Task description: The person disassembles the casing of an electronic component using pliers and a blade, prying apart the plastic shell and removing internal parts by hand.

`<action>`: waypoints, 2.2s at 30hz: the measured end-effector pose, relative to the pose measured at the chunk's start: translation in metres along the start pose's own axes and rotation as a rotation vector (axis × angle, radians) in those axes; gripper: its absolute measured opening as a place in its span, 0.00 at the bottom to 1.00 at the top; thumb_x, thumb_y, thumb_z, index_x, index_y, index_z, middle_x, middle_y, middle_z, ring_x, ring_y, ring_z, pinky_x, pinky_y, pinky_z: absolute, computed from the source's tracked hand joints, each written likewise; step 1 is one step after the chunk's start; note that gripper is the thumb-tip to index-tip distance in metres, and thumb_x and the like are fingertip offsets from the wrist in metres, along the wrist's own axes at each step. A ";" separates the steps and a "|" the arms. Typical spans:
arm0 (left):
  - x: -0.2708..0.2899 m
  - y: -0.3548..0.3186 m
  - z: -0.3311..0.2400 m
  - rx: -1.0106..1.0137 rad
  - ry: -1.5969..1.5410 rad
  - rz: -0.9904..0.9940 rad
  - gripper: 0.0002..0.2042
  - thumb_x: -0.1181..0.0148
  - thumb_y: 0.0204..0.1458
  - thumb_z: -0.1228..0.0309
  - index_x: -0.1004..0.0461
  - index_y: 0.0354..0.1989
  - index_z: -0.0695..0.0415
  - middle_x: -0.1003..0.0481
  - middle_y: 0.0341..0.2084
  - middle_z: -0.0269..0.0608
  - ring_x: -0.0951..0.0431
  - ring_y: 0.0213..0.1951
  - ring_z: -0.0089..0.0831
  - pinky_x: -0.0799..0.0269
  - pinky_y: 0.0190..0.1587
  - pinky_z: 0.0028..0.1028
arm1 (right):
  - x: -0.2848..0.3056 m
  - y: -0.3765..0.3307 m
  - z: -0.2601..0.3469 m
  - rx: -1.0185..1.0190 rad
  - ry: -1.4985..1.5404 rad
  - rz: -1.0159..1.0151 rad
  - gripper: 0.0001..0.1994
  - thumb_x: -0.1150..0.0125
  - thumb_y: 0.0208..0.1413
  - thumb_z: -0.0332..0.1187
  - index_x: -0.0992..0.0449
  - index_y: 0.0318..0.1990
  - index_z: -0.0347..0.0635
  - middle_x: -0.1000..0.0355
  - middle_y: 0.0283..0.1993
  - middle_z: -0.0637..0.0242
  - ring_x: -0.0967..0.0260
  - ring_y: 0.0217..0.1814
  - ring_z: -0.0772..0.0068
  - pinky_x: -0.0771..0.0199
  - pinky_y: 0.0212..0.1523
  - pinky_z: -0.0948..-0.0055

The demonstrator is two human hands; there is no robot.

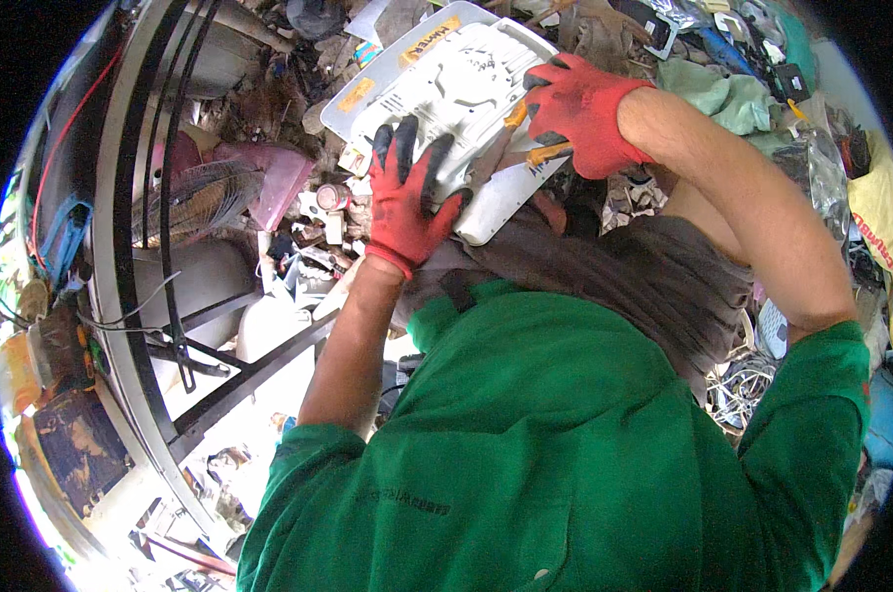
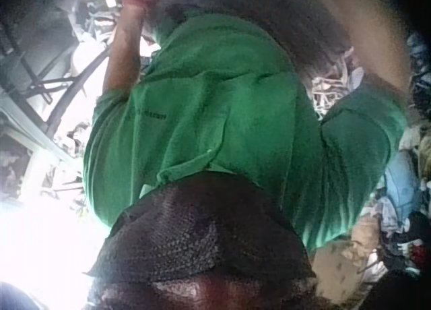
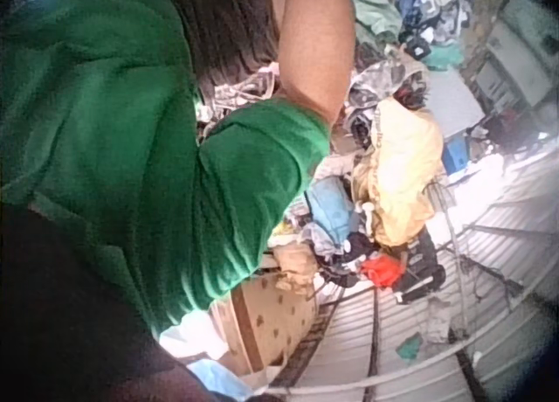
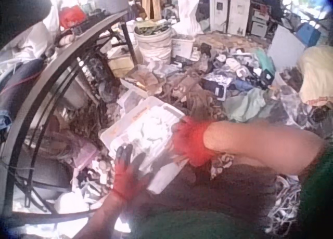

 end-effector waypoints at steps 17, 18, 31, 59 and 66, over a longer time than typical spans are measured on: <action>0.009 0.041 -0.025 -0.319 0.256 0.356 0.11 0.39 0.48 0.66 0.20 0.42 0.42 0.29 0.55 0.43 0.33 0.60 0.46 0.42 0.65 0.45 | -0.099 -0.119 0.044 0.096 1.623 -0.161 0.35 0.31 0.49 0.49 0.31 0.61 0.36 0.30 0.62 0.57 0.36 0.65 0.68 0.42 0.68 0.66; 0.011 0.044 -0.024 -0.335 0.263 0.377 0.11 0.40 0.49 0.66 0.20 0.42 0.42 0.29 0.55 0.43 0.32 0.60 0.45 0.40 0.65 0.44 | -0.100 -0.117 0.043 0.086 1.588 -0.213 0.35 0.31 0.49 0.47 0.31 0.62 0.35 0.29 0.61 0.57 0.35 0.64 0.66 0.40 0.67 0.65; -0.001 0.038 -0.016 -0.453 0.249 0.305 0.18 0.35 0.42 0.67 0.22 0.46 0.43 0.31 0.55 0.46 0.32 0.57 0.48 0.37 0.60 0.46 | -0.112 -0.093 0.041 0.093 1.334 -0.260 0.32 0.31 0.46 0.36 0.31 0.61 0.37 0.28 0.58 0.54 0.31 0.60 0.60 0.33 0.61 0.63; -0.002 0.043 -0.017 -0.475 0.290 0.355 0.17 0.34 0.44 0.64 0.21 0.45 0.45 0.32 0.55 0.47 0.33 0.57 0.49 0.38 0.59 0.48 | -0.115 -0.091 0.041 0.097 1.199 -0.372 0.30 0.29 0.44 0.34 0.29 0.58 0.37 0.26 0.54 0.52 0.28 0.56 0.54 0.29 0.56 0.59; 0.002 0.040 -0.018 -0.484 0.223 0.350 0.15 0.35 0.45 0.62 0.22 0.44 0.45 0.32 0.55 0.46 0.33 0.58 0.49 0.38 0.60 0.49 | -0.098 -0.100 0.032 0.045 1.342 -0.454 0.30 0.31 0.46 0.37 0.29 0.58 0.36 0.28 0.57 0.54 0.30 0.59 0.58 0.31 0.60 0.63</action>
Point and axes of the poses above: each hand's wrist, its own y-axis towards the middle knuckle, its own x-axis out of the back of the hand, z = x × y, the point moved 5 cm from there along y, towards the middle knuckle
